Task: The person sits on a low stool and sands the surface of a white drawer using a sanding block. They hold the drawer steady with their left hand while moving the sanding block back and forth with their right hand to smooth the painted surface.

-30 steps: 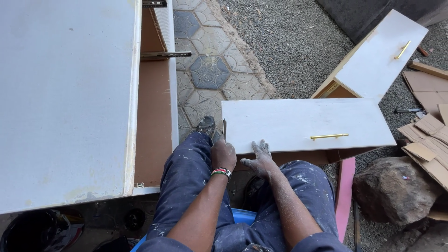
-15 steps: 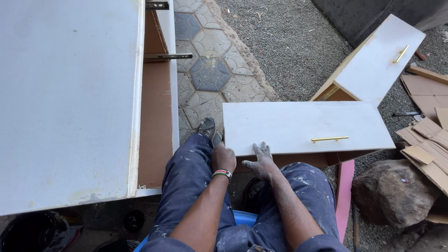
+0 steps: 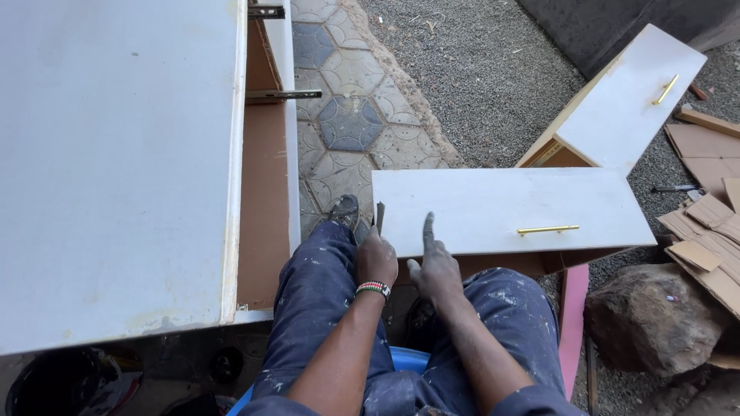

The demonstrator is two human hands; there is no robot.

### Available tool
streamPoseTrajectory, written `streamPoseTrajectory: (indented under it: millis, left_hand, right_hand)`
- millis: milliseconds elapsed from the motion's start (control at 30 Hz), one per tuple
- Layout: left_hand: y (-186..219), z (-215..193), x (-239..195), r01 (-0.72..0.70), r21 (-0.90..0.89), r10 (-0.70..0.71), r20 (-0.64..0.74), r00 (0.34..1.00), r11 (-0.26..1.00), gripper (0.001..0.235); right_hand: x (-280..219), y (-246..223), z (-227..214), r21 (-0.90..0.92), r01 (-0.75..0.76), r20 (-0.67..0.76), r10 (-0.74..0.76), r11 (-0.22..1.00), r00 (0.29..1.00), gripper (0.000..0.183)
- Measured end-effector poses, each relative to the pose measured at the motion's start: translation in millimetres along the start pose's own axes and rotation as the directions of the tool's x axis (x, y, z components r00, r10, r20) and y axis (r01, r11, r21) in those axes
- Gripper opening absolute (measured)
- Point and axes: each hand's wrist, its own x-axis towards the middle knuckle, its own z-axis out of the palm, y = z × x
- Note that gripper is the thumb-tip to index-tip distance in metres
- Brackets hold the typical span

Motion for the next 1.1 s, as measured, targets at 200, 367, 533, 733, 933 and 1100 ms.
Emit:
streamPoseTrajectory:
  millis: [200, 367, 533, 733, 933, 1100]
  left_hand:
    - [8.2, -8.0, -9.8, -0.051, -0.091, 0.050, -0.015, 0.999, 0.995, 0.057]
    - [23.5, -16.8, -21.6, -0.041, -0.098, 0.040, -0.015, 0.999, 0.994, 0.055]
    - [39.0, -21.7, -29.3, -0.084, -0.036, 0.083, -0.022, 0.996, 0.996, 0.056]
    - [87.9, -32.1, -77.8, -0.189, 0.024, 0.174, 0.284, 0.943, 0.982, 0.047]
    - [43.1, -10.6, -50.3, -0.245, 0.072, 0.214, 0.297, 0.931, 0.967, 0.089]
    - [-49.2, 41.5, 6.5, 0.114, -0.033, -0.110, 0.113, 0.988, 0.993, 0.079]
  right_hand:
    - [6.8, -33.9, -44.0, -0.196, 0.508, -0.726, -0.472, 0.839, 0.500, 0.037]
    - [-35.0, -53.9, -185.5, 0.080, 0.403, -0.897, -0.111, 0.912, 0.428, 0.096]
    - [-2.6, -50.7, -168.6, 0.272, 0.308, -0.807, 0.042, 0.912, 0.589, 0.053]
    - [28.1, -5.6, -20.4, 0.842, -0.103, 0.050, 0.112, 0.530, 0.992, 0.138]
    - [78.5, 80.4, 44.7, 0.830, -0.139, -0.032, 0.294, 0.540, 0.955, 0.048]
    - [24.7, 9.4, -21.7, 0.867, -0.102, -0.119, 0.400, 0.488, 0.909, 0.034]
